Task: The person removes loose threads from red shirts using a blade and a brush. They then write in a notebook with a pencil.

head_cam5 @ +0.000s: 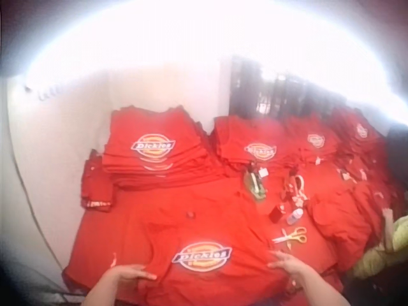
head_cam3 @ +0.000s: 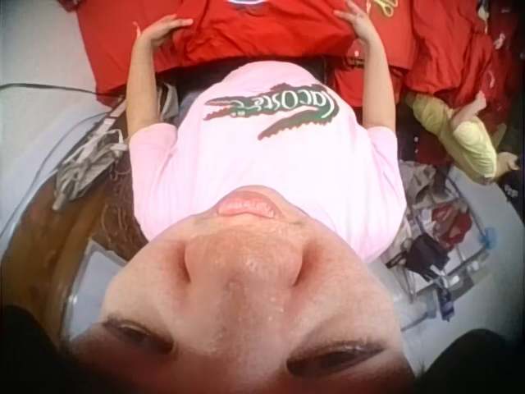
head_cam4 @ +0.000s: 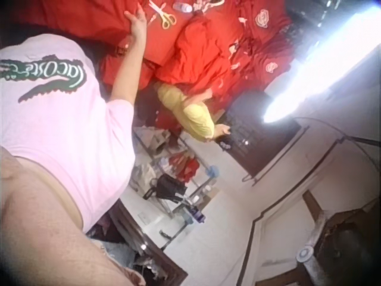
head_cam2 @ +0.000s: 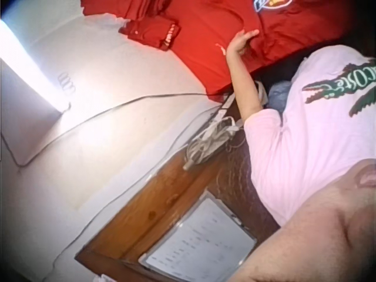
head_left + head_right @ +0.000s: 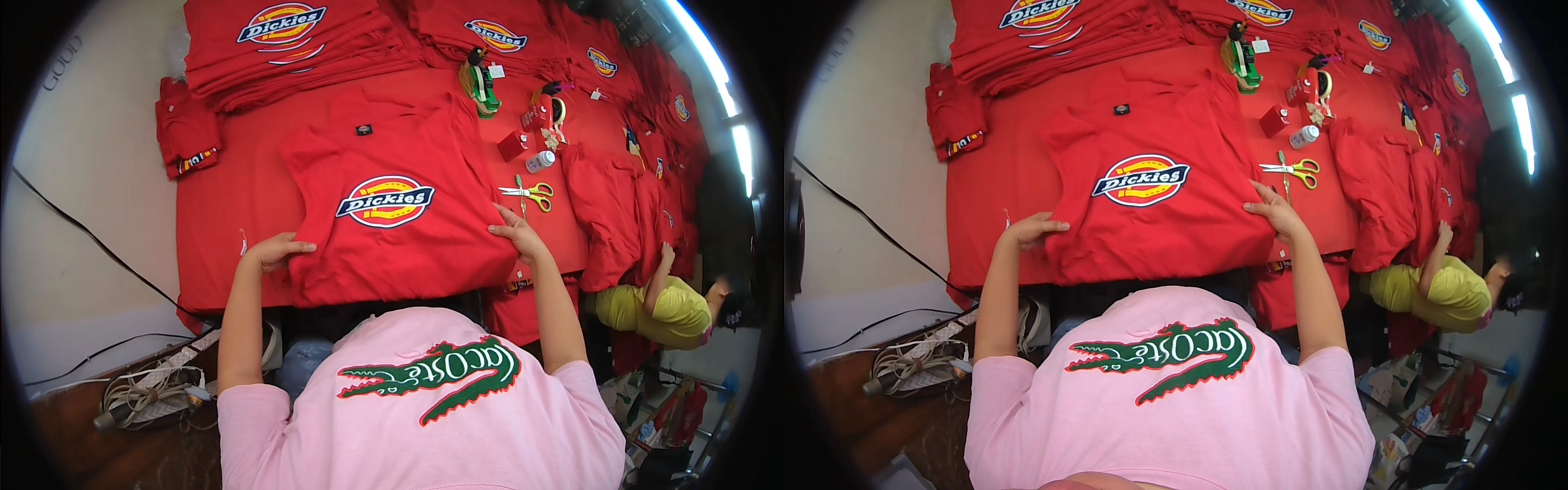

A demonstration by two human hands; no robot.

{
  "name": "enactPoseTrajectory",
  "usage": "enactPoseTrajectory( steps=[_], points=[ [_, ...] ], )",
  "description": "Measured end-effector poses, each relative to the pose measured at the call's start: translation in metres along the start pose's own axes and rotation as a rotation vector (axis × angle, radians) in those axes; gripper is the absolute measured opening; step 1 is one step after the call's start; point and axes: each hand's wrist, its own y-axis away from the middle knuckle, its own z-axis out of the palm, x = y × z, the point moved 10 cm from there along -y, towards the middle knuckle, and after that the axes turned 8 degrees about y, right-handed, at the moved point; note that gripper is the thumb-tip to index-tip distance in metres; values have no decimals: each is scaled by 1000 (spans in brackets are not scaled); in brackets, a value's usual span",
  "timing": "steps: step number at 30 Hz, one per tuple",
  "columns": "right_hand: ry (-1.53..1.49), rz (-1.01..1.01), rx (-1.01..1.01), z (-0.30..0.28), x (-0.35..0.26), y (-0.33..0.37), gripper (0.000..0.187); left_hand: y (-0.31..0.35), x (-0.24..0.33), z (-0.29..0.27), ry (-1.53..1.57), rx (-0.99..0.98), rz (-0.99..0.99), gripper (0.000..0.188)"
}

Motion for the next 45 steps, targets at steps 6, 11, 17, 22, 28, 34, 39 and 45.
enactPoseTrajectory(
  steps=[6,11,17,22,28,34,39,45],
  points=[
    [222,6,-215,12,-5,-48,66,19,11,-38,-76,152,67,65],
    [1223,157,-194,3,-28,-39,41,32,16,-45,-280,255,188,57],
    [661,107,-55,-80,-42,1,41,72,20,-64,-606,308,6,42],
    [382,-218,-205,-55,-101,36,57,116,12,-74,-372,211,213,54],
    [198,-911,9,-60,-322,168,75,262,228,32,330,98,1013,65],
    [398,-848,25,-42,-328,188,64,264,269,141,-22,239,1143,67],
    [240,-1023,344,-155,-337,243,21,299,261,119,8,169,1239,55],
    [95,-974,484,-227,-394,237,18,255,306,135,288,387,1301,39]
  ],
)
